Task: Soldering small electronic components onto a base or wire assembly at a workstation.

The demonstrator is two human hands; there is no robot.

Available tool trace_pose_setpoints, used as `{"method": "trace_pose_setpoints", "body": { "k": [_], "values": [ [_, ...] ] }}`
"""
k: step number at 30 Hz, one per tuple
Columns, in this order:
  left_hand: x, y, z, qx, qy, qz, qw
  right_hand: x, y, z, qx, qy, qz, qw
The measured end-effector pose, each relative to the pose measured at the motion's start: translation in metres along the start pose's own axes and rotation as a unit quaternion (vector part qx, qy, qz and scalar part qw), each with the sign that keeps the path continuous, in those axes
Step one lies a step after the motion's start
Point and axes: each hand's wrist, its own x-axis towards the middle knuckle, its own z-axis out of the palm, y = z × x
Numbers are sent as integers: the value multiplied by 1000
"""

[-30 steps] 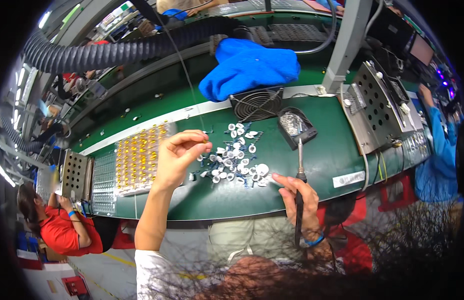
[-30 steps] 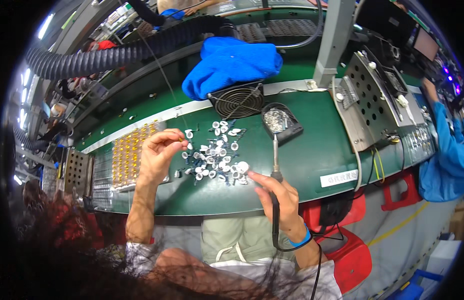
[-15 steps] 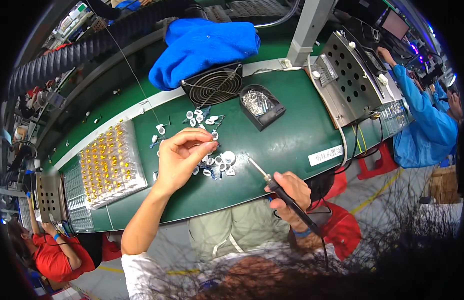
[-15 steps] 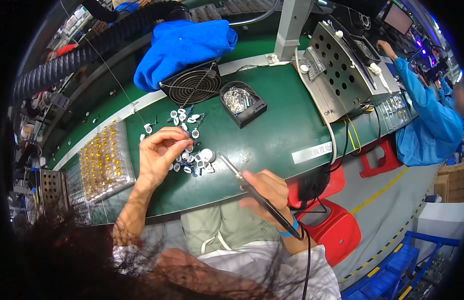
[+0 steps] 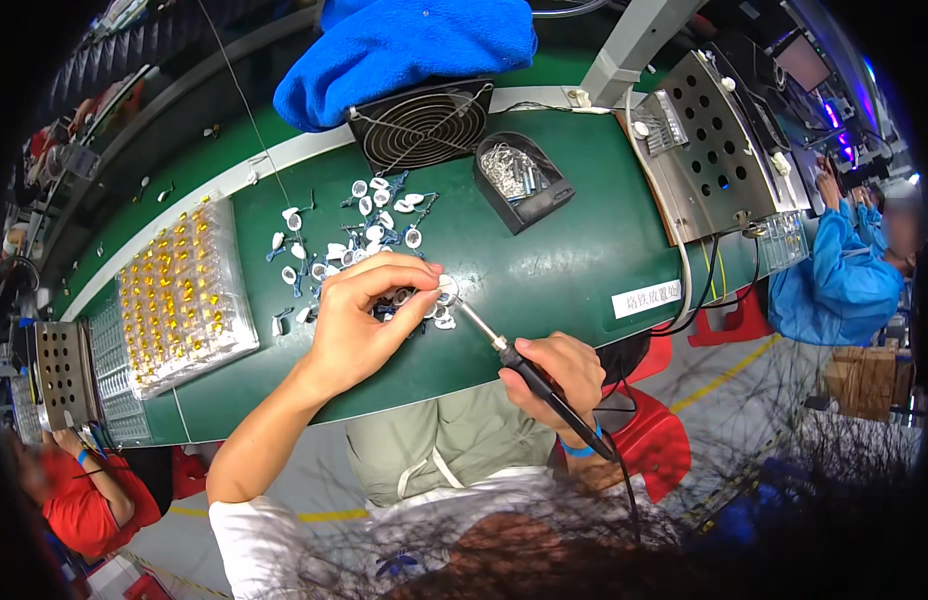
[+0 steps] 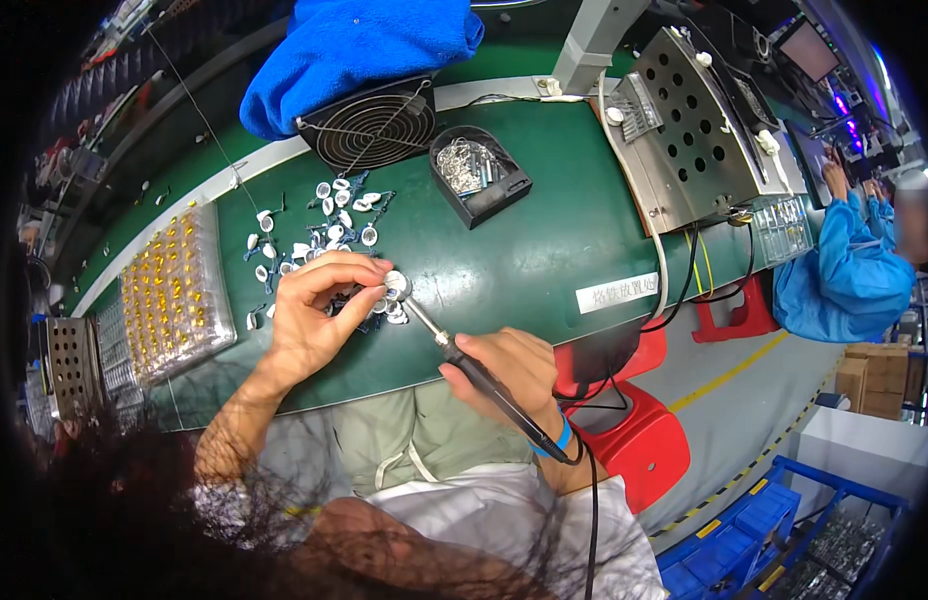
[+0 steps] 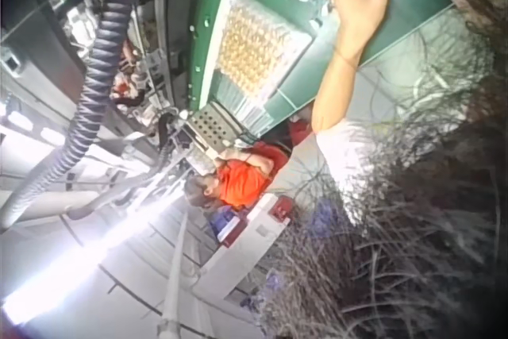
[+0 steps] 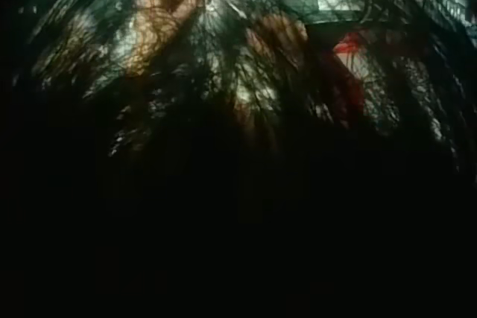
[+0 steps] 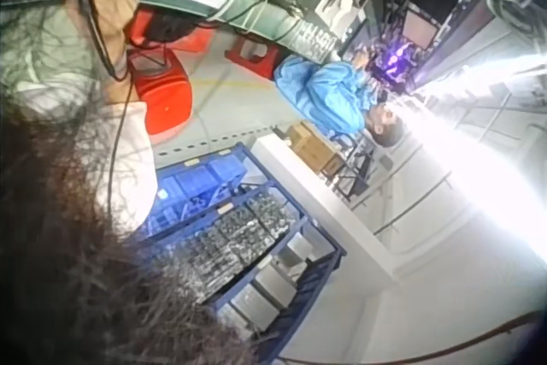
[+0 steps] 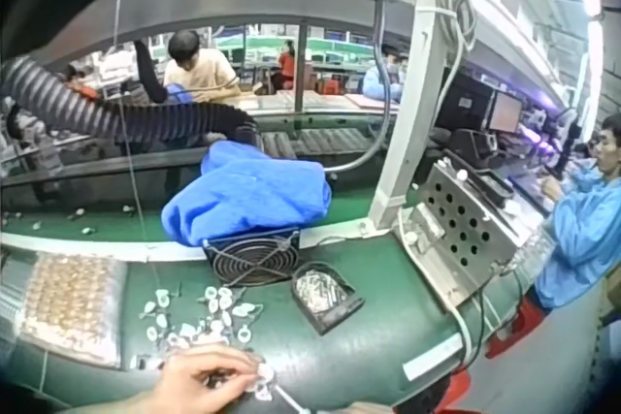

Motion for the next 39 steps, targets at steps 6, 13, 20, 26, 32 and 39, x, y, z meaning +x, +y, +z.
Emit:
{"method": "trace_pose_setpoints", "body": {
  "k": [6, 13, 20, 26, 32, 39],
  "values": [
    [0, 5, 2, -62, 12, -30, 998, 2, -1, 1, -20, -12, -15, 1000],
    [0, 3, 1, -60, 8, -32, 998, 4, -1, 0, -19, -27, -12, 999],
    [1, 3, -1, -49, 0, -26, 998, 4, -1, -1, -16, -30, -16, 999],
    [2, 5, 0, -56, 0, -27, 998, 6, 0, -1, -8, -34, -13, 999],
    [1, 3, -2, -51, -7, -23, 998, 5, 0, -1, -11, -34, -16, 999],
    [1, 3, -2, -43, -8, -16, 999, 4, 0, -1, -12, -29, -16, 999]
  ]
}}
